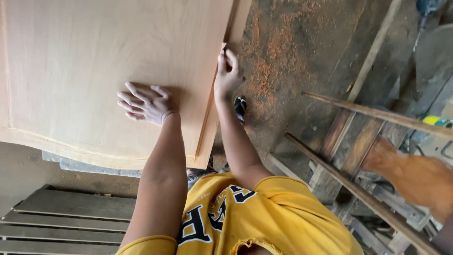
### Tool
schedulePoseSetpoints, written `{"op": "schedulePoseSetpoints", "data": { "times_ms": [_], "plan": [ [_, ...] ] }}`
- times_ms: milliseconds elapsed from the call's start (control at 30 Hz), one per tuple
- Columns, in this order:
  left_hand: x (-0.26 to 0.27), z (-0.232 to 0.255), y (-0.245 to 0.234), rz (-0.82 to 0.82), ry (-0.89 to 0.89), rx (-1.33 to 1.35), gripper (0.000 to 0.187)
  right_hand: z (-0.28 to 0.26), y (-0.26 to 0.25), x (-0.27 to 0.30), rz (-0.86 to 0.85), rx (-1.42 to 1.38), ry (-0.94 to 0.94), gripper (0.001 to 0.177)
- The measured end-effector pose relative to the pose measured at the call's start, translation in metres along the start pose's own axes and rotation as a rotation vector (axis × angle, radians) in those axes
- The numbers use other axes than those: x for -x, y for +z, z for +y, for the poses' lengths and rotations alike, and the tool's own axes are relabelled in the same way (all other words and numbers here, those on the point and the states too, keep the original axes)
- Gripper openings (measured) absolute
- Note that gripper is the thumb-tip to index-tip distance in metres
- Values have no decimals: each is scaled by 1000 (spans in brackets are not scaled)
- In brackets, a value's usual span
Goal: The person sands the edges and surface of a large wooden board using a sanding block. They move along the length of the board, smoothing the wood grain and edges.
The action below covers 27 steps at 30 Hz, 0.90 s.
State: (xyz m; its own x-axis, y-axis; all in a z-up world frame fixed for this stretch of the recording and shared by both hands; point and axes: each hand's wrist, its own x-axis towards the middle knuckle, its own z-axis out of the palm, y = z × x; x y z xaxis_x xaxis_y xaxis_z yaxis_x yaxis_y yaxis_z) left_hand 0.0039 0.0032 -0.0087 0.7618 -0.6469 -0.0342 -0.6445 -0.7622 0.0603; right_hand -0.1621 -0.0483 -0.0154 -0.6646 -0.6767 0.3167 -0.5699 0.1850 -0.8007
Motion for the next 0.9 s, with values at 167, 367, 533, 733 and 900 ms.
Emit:
{"op": "schedulePoseSetpoints", "data": {
  "times_ms": [167,367,533,733,900],
  "plan": [
    [2,-5,-7,-95,-48,76,72,38,18,31,116,199,142,22],
    [3,-6,-12,-178,-71,30,72,25,11,17,54,73,194,22],
    [-2,4,-18,-163,-53,54,72,-8,-30,57,74,47,124,14],
    [0,-1,-5,-86,-41,63,71,21,9,0,29,68,56,19],
    [0,-5,5,-31,-26,31,71,27,27,-32,-54,-18,121,20]
  ]
}}
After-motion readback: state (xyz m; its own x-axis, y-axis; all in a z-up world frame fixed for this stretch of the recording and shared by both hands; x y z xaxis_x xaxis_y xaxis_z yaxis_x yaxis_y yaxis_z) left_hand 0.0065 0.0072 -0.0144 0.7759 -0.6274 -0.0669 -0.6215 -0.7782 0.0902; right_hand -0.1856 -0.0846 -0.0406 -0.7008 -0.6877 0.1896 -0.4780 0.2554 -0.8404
